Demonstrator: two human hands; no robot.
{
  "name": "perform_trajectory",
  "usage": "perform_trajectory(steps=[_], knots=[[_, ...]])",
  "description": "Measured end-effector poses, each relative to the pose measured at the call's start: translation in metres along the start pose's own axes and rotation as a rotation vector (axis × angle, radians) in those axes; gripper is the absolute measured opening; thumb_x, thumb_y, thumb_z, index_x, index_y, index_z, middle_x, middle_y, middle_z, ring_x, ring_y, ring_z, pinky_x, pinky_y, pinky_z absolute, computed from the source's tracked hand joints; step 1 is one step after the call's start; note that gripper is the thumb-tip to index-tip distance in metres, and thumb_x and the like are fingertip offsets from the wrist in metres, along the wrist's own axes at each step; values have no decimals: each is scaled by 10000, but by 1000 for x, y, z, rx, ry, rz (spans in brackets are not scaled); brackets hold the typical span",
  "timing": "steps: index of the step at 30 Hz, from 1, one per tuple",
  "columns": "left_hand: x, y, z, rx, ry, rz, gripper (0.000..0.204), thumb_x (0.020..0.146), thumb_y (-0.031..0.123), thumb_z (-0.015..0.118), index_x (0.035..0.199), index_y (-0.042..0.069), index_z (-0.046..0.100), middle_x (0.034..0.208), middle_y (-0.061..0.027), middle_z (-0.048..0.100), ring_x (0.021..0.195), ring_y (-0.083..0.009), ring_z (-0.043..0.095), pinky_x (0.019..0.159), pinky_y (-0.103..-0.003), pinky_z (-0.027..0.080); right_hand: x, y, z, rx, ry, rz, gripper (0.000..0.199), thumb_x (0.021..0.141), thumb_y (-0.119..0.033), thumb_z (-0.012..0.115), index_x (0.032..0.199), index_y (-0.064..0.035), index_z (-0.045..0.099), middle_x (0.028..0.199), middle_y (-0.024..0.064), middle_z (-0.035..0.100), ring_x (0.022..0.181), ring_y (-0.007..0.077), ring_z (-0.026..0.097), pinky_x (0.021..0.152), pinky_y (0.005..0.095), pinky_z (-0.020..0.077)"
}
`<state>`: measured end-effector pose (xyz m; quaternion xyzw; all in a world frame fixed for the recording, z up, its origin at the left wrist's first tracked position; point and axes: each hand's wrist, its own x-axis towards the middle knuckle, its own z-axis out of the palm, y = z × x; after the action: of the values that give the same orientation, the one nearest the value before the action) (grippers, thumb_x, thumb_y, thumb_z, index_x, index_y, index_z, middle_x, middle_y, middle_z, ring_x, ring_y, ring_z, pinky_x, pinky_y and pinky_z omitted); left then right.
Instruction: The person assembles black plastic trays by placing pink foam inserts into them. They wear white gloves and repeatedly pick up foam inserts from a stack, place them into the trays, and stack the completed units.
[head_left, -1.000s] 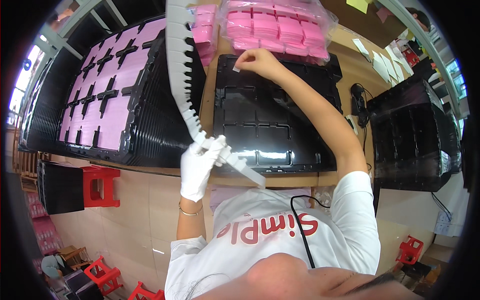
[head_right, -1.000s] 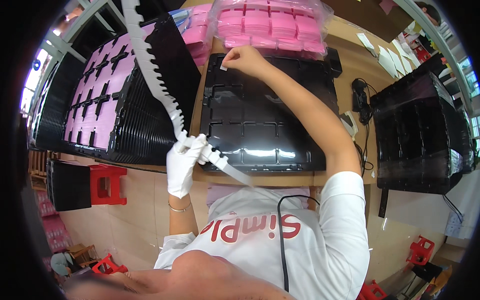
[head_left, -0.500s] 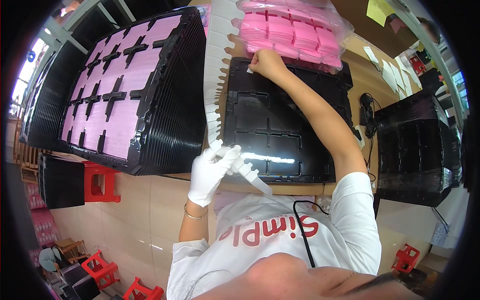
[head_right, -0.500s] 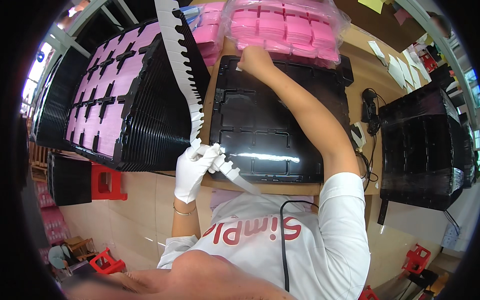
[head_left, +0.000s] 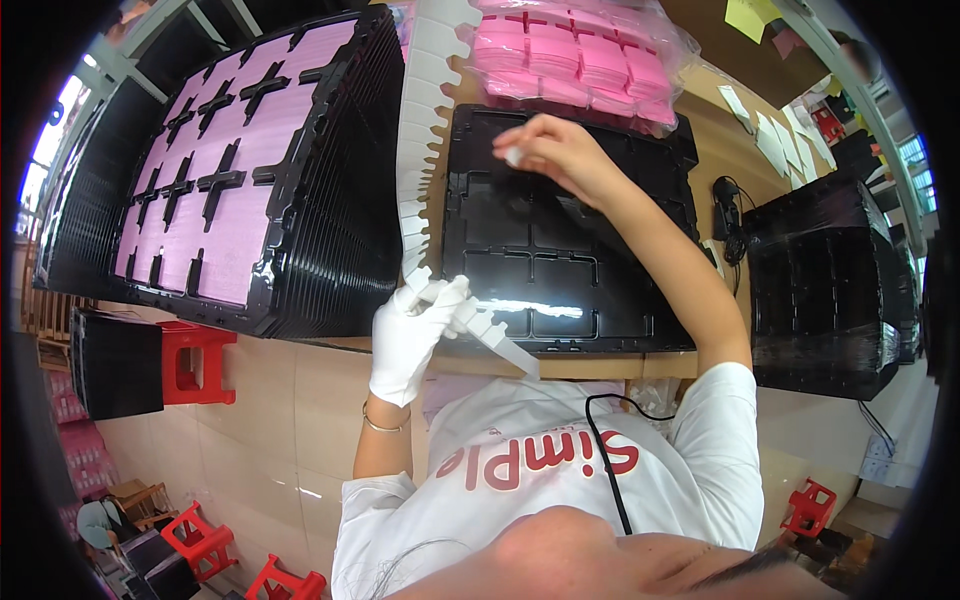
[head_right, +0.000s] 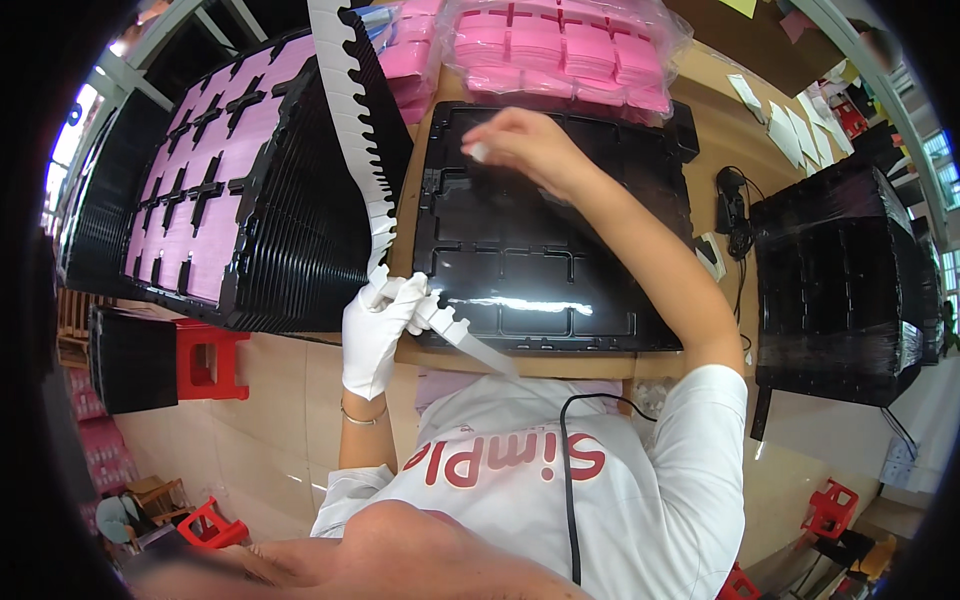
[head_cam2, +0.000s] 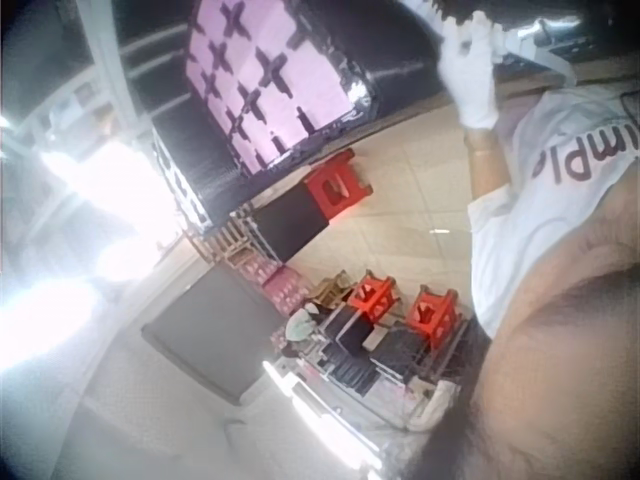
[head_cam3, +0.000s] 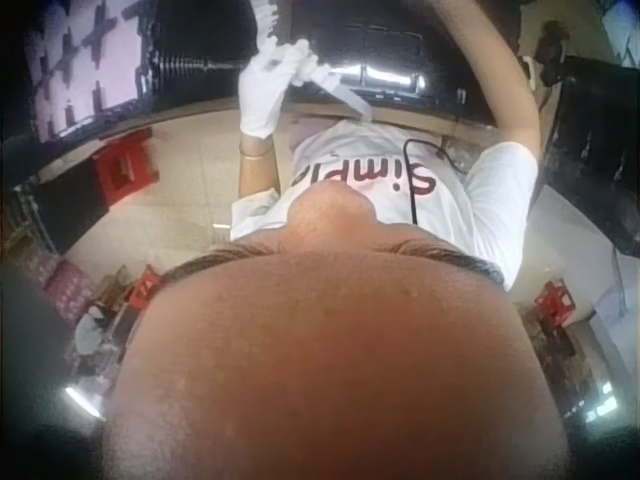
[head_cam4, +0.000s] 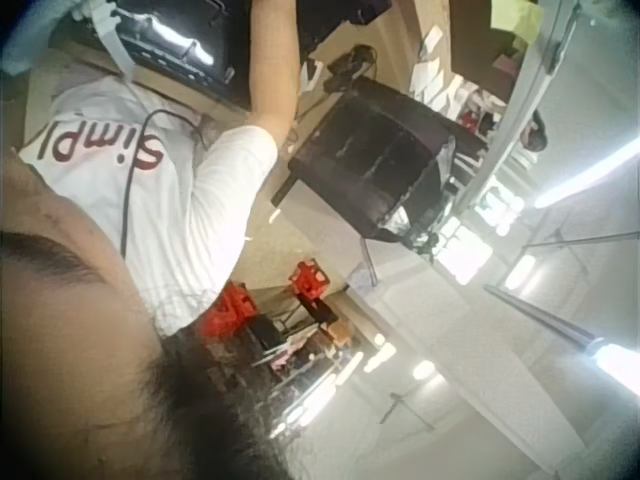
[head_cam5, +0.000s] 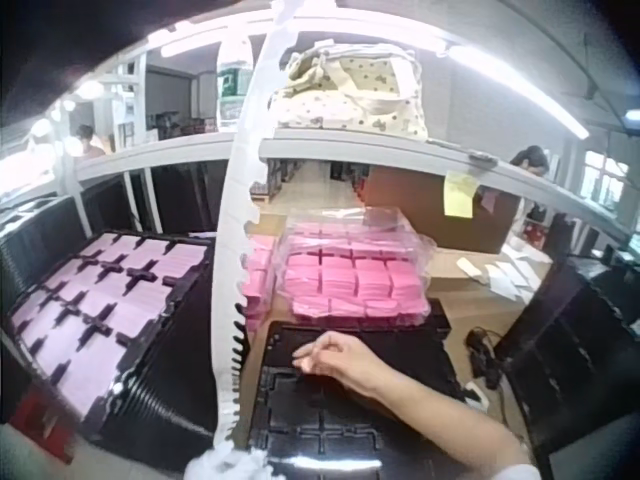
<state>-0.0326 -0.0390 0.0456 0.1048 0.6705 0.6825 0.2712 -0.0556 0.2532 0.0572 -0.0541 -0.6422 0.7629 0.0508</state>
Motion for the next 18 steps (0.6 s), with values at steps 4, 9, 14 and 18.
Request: perform_trajectory(steps=[4, 9, 14, 18], knots=[[-1, -1, 1, -90, 8, -3, 163, 906, 153, 686, 986, 11, 679, 822, -51, 696, 637, -78, 621, 538, -195, 442, -69, 4, 19, 447, -26, 219, 172, 929, -97, 513, 1010, 18, 613, 997, 166, 658, 890, 202, 643, 821, 296, 524], [-7, 4, 9, -136, 58, -14, 165, 906, 151, 687, 986, 7, 679, 823, -55, 691, 635, -82, 611, 548, -203, 443, -127, 12, 88, -222, -53, 246, 169, 862, -139, 707, 988, -33, 667, 824, 6, 614, 720, 41, 514, 643, 221, 418], [-13, 1, 4, -133, 111, -25, 153, 906, 144, 686, 978, 10, 681, 816, -46, 684, 634, -79, 606, 546, -206, 439, -149, 17, 108, -575, 30, -49, 151, 807, -148, 769, 902, -60, 690, 713, -30, 517, 609, 50, 417, 549, 236, 352], [-14, -6, -4, -123, 148, -51, 145, 908, 138, 683, 974, 10, 679, 811, -40, 680, 639, -79, 607, 546, -205, 436, -152, 20, 113, -555, 77, -39, 131, 787, -127, 777, 866, -64, 694, 704, -11, 503, 593, 68, 426, 528, 250, 363]])
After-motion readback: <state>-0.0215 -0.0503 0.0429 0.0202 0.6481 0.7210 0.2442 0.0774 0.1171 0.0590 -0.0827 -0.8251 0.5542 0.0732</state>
